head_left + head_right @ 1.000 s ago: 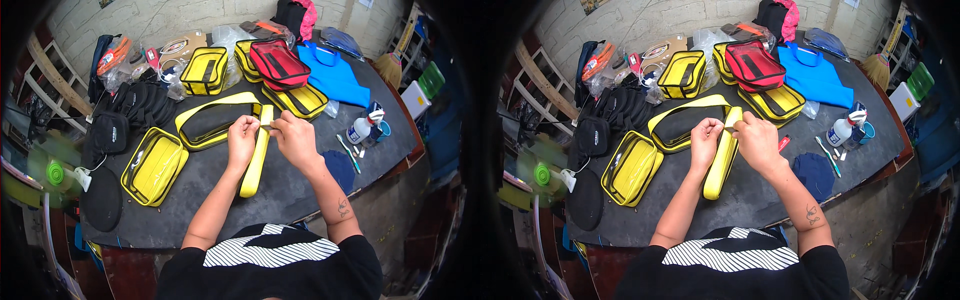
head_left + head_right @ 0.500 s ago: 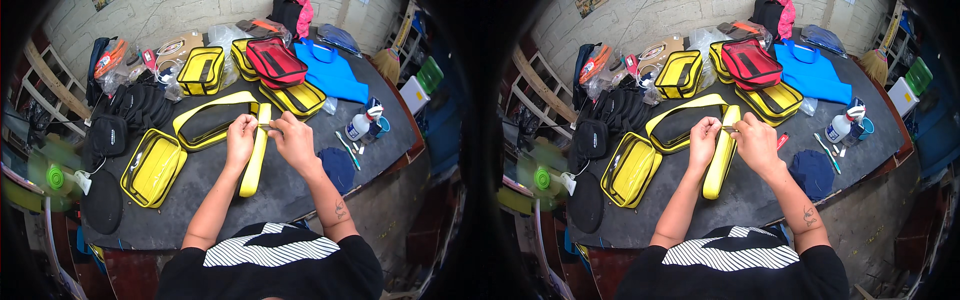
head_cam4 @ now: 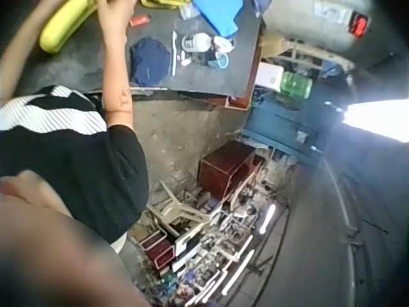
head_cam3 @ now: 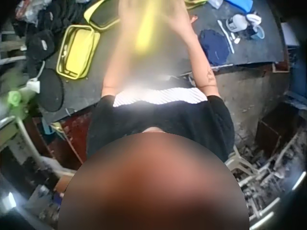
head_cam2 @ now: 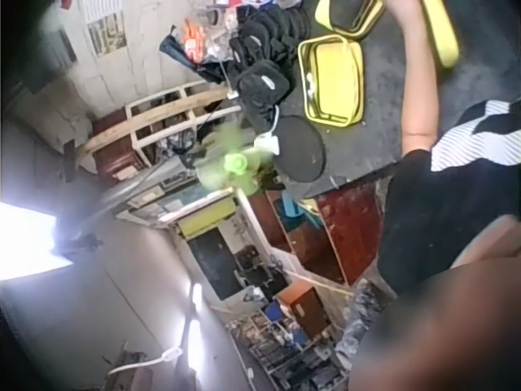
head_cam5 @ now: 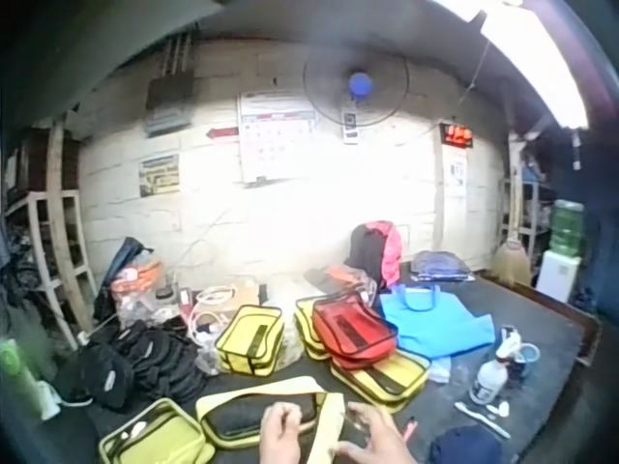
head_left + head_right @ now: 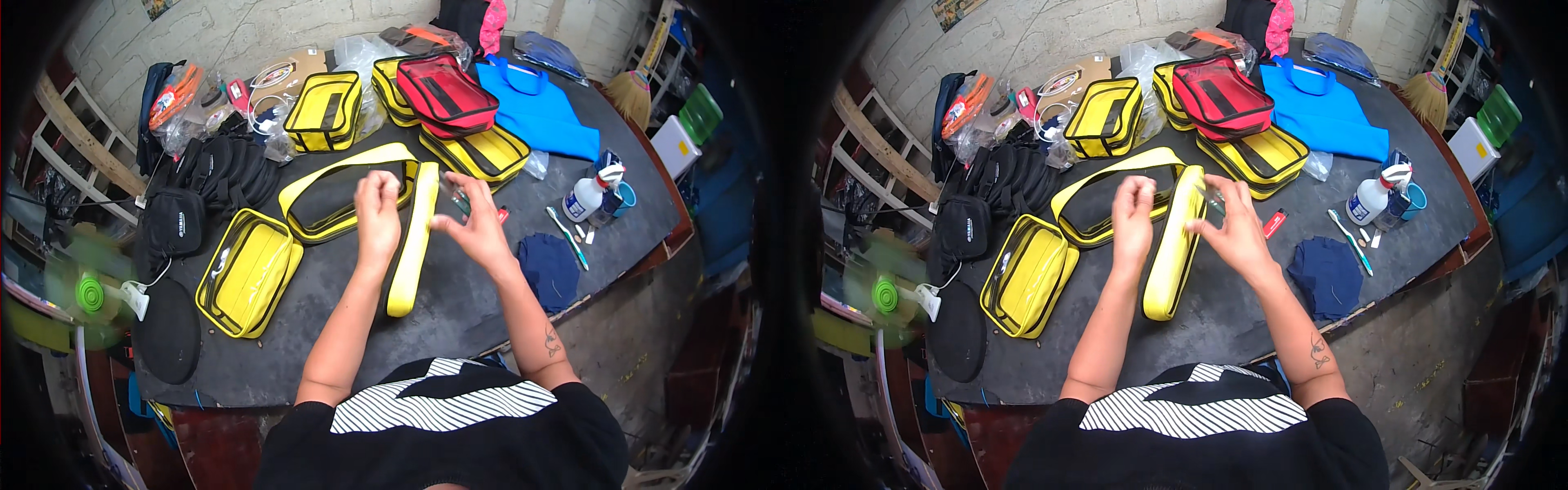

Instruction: Trimming loose threads from yellow textile pouches using small nippers.

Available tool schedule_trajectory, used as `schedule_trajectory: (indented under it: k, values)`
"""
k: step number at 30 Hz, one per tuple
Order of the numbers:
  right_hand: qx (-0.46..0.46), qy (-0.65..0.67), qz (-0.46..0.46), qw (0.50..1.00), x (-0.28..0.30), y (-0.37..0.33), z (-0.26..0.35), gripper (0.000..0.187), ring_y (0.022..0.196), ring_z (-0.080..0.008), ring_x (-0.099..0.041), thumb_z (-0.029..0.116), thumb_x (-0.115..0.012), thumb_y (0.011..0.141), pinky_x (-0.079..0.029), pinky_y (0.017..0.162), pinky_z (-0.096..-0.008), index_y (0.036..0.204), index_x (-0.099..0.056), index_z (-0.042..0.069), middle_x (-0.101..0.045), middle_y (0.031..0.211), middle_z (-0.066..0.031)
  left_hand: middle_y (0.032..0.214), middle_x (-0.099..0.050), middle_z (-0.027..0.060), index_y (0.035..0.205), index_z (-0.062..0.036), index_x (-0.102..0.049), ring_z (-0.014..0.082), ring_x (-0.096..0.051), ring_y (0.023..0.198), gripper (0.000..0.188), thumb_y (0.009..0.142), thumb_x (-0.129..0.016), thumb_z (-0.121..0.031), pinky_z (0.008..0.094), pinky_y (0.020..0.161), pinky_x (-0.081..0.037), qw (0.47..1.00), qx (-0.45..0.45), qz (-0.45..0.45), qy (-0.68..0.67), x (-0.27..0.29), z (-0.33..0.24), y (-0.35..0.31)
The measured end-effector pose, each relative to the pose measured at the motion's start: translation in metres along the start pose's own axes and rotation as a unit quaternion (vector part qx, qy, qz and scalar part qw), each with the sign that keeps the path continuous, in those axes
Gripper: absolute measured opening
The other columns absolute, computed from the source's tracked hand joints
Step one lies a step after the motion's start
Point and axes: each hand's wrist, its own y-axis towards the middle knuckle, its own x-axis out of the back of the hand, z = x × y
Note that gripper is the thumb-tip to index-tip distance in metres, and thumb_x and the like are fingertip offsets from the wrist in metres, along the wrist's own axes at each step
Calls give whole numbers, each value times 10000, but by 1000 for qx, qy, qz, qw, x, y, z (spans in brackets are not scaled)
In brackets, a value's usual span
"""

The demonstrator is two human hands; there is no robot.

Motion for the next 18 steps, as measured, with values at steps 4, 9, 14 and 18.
schedule_trajectory:
  k: [4, 9, 14, 18]
  values:
    - [-63, 29, 24, 997, -18, -17, -43, 676, 1076, -193, -511, 133, -724, 796, -453, 862, -311, 1371, -373, 85, -419, 1301, -88, 833, -519, 86, 841, -19, -544, 218, -506, 819, 155, 892, -575, -162, 330, 735, -419, 980, 102, 104, -137, 10, -82, -11]
    - [-119, 171, -2, 978, -42, -27, -89, 786, 1092, -243, -468, 239, -803, 696, -469, 849, -332, 1350, -392, 95, -427, 1252, -137, 1055, -565, 166, 875, -53, -571, 349, -522, 1033, 534, 558, -847, -383, 432, 893, -408, 940, -188, 268, 99, 2, -123, -25]
    - [-128, -15, -75, 989, -24, -54, -85, 704, 1108, -319, -483, 288, -764, 761, -445, 886, -400, 1324, -403, 68, -448, 1206, -176, 908, -619, 131, 973, 5, -575, 221, -593, 787, 658, 823, -577, -636, 361, 712, -468, 908, 207, 278, 235, 1, -31, 43]
    - [-201, -237, 2, 950, -12, -64, -94, 573, 1115, -339, -478, 301, -720, 798, -373, 961, -424, 1269, -485, 75, -487, 1206, -182, 947, -635, 62, 1053, -16, -589, 142, -605, 861, 457, 834, -660, -410, 306, 762, -473, 851, 307, 426, 3, -17, 23, 47]
